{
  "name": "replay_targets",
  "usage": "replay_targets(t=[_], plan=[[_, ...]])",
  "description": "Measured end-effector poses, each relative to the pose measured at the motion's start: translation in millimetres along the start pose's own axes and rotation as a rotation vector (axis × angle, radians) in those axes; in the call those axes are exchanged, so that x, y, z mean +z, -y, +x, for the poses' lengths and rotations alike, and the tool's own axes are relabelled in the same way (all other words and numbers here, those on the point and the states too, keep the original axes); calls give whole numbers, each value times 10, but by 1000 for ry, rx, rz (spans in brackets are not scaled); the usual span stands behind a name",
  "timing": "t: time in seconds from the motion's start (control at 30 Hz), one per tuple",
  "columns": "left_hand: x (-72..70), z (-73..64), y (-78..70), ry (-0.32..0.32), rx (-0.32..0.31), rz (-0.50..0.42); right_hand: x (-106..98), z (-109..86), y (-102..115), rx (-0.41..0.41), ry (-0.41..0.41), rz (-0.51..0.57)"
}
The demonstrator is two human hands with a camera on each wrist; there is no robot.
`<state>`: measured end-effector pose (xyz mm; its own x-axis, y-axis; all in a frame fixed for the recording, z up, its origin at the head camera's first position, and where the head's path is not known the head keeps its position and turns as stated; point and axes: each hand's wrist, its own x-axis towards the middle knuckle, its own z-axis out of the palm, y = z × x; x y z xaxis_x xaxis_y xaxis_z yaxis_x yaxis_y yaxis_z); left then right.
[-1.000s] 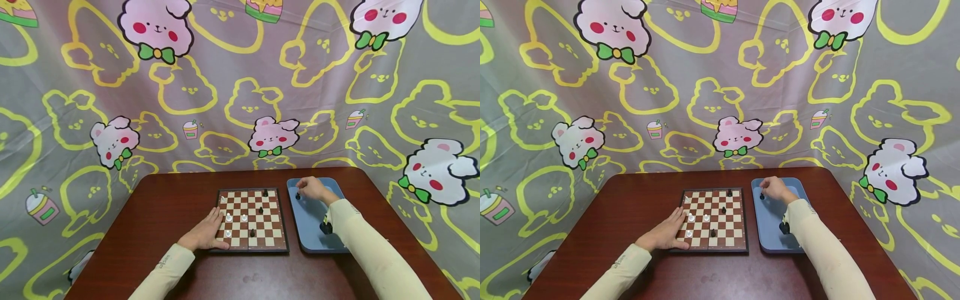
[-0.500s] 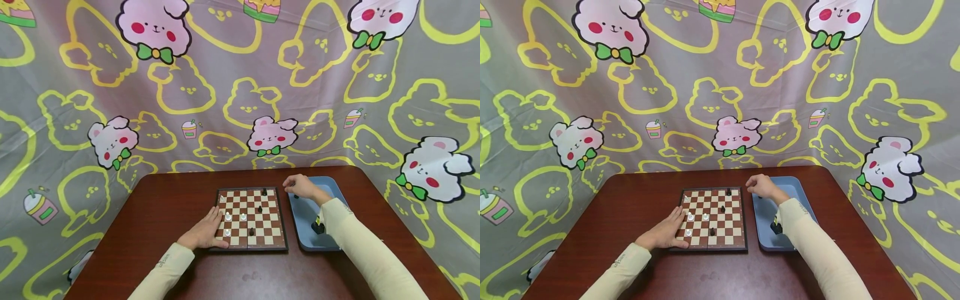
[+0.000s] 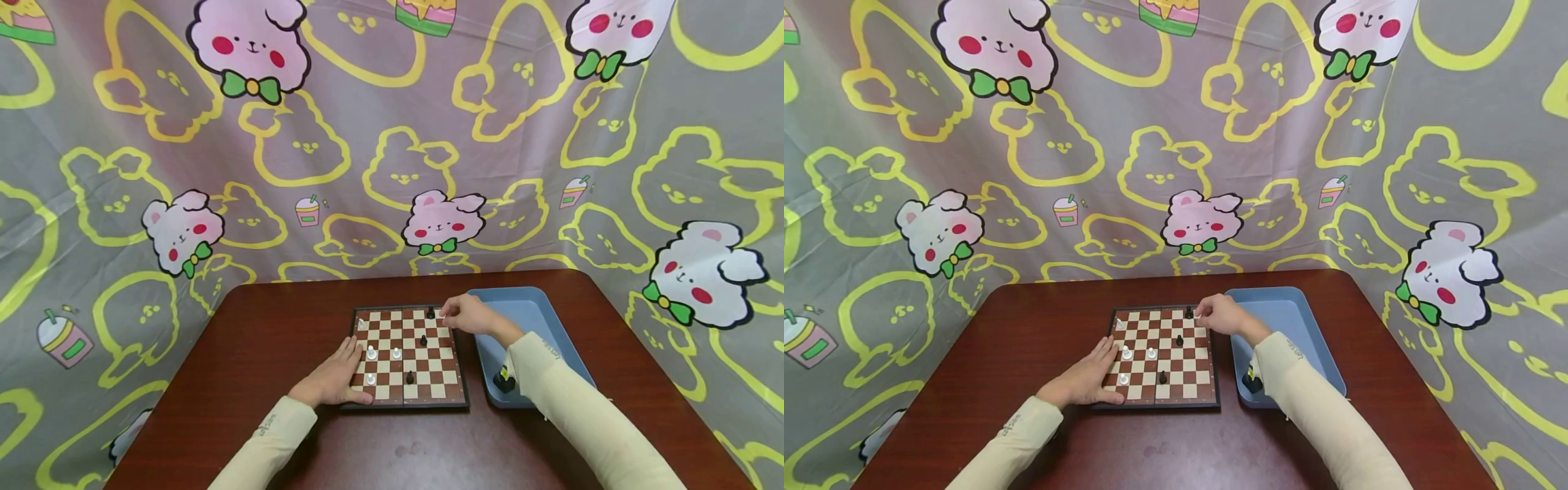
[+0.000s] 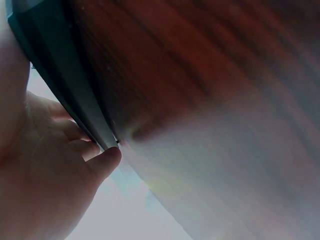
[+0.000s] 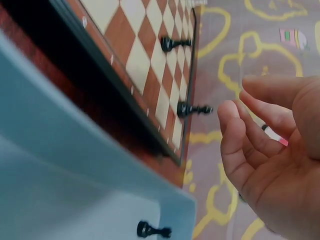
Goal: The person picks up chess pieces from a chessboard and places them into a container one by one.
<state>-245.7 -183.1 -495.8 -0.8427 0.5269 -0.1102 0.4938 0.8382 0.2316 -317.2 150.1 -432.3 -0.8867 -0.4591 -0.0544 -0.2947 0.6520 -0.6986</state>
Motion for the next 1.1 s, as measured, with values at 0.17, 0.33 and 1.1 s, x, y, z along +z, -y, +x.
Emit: replay_targets(t=[0.17,0.33,1.1], plan=[[-8,-12,-9,-1,1,-3,114,-77,129,-106,48,-79],[-22,-24,-19,1,-1,-4,250,-162,277,-157,104,-140],[-12,-9,-15,-4,3,23,812,-337,282,-209,194,-87]])
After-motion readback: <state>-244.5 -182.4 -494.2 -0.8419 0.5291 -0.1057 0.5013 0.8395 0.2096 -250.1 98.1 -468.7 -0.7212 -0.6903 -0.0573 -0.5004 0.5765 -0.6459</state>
